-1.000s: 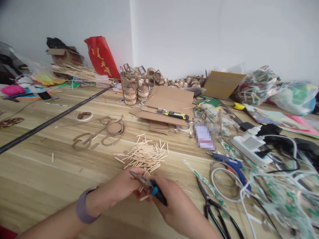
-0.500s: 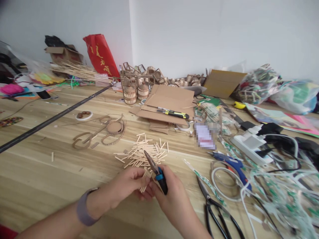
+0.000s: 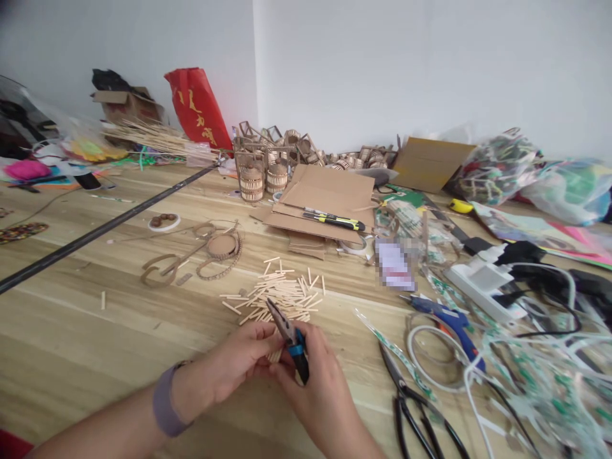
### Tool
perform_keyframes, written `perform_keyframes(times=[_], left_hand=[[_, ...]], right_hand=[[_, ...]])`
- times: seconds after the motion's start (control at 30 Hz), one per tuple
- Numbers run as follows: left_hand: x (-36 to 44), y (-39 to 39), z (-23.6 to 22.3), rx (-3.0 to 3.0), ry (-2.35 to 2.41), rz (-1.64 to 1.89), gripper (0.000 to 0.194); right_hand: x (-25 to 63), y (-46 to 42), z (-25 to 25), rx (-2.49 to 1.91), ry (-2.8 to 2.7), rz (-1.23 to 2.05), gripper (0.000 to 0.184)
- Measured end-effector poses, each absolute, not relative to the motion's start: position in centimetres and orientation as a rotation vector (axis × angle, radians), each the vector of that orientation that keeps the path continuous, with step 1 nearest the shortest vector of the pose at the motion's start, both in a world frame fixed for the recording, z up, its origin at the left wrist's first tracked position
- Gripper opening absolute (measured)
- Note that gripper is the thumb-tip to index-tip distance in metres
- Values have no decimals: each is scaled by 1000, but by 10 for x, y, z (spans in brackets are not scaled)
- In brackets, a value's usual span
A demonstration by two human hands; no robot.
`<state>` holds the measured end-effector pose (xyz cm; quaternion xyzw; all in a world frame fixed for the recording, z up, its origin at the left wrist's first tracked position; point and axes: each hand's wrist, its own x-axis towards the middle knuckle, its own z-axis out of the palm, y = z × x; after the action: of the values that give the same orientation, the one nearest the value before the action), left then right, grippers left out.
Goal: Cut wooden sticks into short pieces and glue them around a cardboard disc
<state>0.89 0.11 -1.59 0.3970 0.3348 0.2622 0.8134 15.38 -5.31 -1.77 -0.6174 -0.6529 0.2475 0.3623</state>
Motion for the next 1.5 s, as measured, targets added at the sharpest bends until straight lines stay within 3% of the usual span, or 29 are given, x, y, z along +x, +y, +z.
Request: perform_keyframes(times=[0.23, 0.63, 0.93, 1.03, 1.2, 1.33, 1.5], left_hand=[[2, 7, -8, 1039, 800, 600, 48], [-21, 43, 2, 1919, 1218, 1038, 44], [-46, 50, 15, 1933, 1438, 1129, 42], [-50, 44, 3, 2228, 1415, 999, 39], [-41, 26, -24, 2728, 1146, 496, 43], [-21, 26, -26, 2775, 1035, 243, 65], [1, 47, -27, 2730, 995, 206, 67]], right_hand=[[159, -48, -15, -1503, -1650, 652, 45], [172, -45, -14, -1620, -1618, 678, 37], [190, -37, -9, -1743, -1639, 522, 33], [198, -33, -11, -1777, -1666, 442, 32], [209, -29, -11, -1863, -1702, 435, 32], [210, -28, -13, -1847, -1705, 437, 31], [209, -28, -19, -1820, -1635, 418, 29]])
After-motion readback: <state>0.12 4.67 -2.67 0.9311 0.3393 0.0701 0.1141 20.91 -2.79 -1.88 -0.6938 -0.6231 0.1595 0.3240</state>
